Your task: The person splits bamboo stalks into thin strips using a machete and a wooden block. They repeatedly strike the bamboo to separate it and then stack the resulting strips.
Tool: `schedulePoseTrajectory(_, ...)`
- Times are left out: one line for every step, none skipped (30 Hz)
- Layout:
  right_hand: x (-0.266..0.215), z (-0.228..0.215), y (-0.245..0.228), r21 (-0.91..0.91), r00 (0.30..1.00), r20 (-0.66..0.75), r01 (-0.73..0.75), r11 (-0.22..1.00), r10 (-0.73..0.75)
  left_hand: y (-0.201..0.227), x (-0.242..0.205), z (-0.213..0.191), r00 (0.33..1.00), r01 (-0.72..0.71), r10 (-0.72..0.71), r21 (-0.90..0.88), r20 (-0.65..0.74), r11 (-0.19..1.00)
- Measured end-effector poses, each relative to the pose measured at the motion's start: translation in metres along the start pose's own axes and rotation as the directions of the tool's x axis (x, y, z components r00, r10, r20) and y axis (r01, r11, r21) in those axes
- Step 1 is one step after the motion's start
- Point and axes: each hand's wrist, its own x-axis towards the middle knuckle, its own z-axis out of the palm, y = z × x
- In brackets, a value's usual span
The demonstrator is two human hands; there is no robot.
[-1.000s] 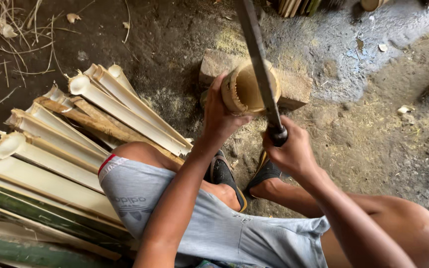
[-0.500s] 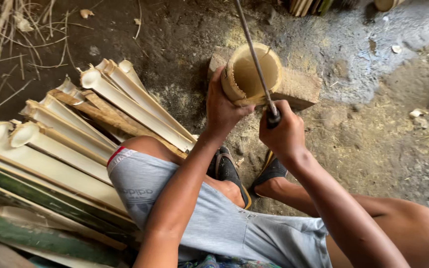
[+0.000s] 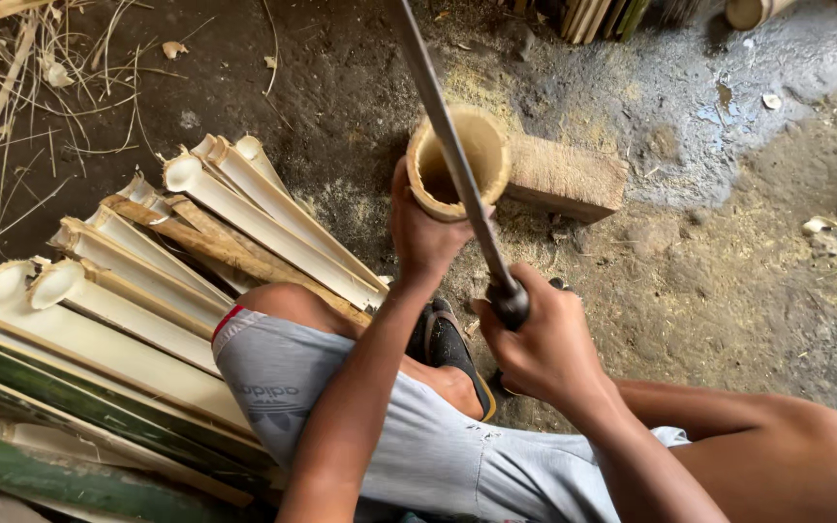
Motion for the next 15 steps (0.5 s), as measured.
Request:
schedulePoseTrajectory(-0.004, -0.005, -0.005, 0.006, 0.998, 0.027, -0.060, 0.998, 0.060, -0.006, 0.006, -0.007, 0.997, -0.069, 0.069, -0.002, 0.037, 0.998)
schedulePoseTrajectory(-0.003, -0.008, -0.008, 0.012, 0.999, 0.033, -0.028, 1.000, 0.027, -0.012, 0.012, -0.017, 0.988, -0.136, 0.136, -0.008, 0.070, 0.991)
schedulePoseTrajectory(-0.002, -0.013, -0.010, 0.020, 0.999, 0.039, 0.005, 1.000, -0.006, -0.016, 0.015, -0.025, 0.974, -0.202, 0.203, -0.015, 0.103, 0.979)
schedulePoseTrajectory(0.000, -0.017, -0.010, 0.027, 0.999, 0.038, 0.037, 0.999, -0.038, -0.017, 0.012, -0.029, 0.965, -0.224, 0.221, 0.006, 0.143, 0.975)
schedulePoseTrajectory(0.003, -0.020, -0.012, 0.011, 0.997, 0.045, 0.064, 0.998, -0.064, -0.017, 0.006, -0.033, 0.954, -0.246, 0.238, 0.025, 0.184, 0.969)
schedulePoseTrajectory(0.007, -0.021, -0.014, -0.002, 0.995, 0.047, 0.093, 0.996, -0.093, -0.016, 0.003, -0.036, 0.939, -0.275, 0.259, 0.043, 0.226, 0.960)
schedulePoseTrajectory(0.009, -0.022, -0.016, -0.016, 0.991, 0.049, 0.122, 0.992, -0.122, -0.016, 0.003, -0.038, 0.936, -0.276, 0.266, 0.015, 0.229, 0.961)
schedulePoseTrajectory(0.007, -0.025, -0.019, -0.008, 0.987, 0.021, 0.158, 0.987, -0.158, -0.017, 0.000, -0.041, 0.936, -0.271, 0.266, -0.011, 0.233, 0.963)
schedulePoseTrajectory(0.003, -0.030, -0.021, 0.000, 0.981, -0.007, 0.194, 0.981, -0.194, -0.018, -0.001, -0.042, 0.935, -0.264, 0.266, -0.037, 0.236, 0.964)
schedulePoseTrajectory(-0.003, -0.034, -0.023, 0.005, 0.974, -0.028, 0.227, 0.974, -0.227, -0.020, -0.003, -0.043, 0.940, -0.242, 0.249, -0.061, 0.231, 0.968)
schedulePoseTrajectory(-0.009, -0.039, -0.025, 0.018, 0.962, -0.062, 0.268, 0.963, -0.267, -0.022, -0.003, -0.044, 0.946, -0.218, 0.233, -0.086, 0.226, 0.972)
schedulePoseTrajectory(-0.017, -0.044, -0.026, 0.030, 0.947, -0.098, 0.311, 0.950, -0.307, -0.023, -0.004, -0.045, 0.951, -0.197, 0.217, -0.109, 0.222, 0.974)
schedulePoseTrajectory(-0.021, -0.046, -0.025, 0.041, 0.929, -0.134, 0.353, 0.935, -0.345, -0.023, -0.006, -0.046, 0.950, -0.196, 0.213, -0.093, 0.227, 0.976)
schedulePoseTrajectory(-0.016, -0.041, -0.021, 0.055, 0.950, -0.093, 0.305, 0.951, -0.299, -0.023, -0.004, -0.046, 0.948, -0.201, 0.214, -0.079, 0.234, 0.976)
schedulePoseTrajectory(-0.006, -0.031, -0.015, 0.066, 0.966, -0.051, 0.255, 0.965, -0.252, -0.022, -0.002, -0.045, 0.946, -0.206, 0.216, -0.065, 0.241, 0.976)
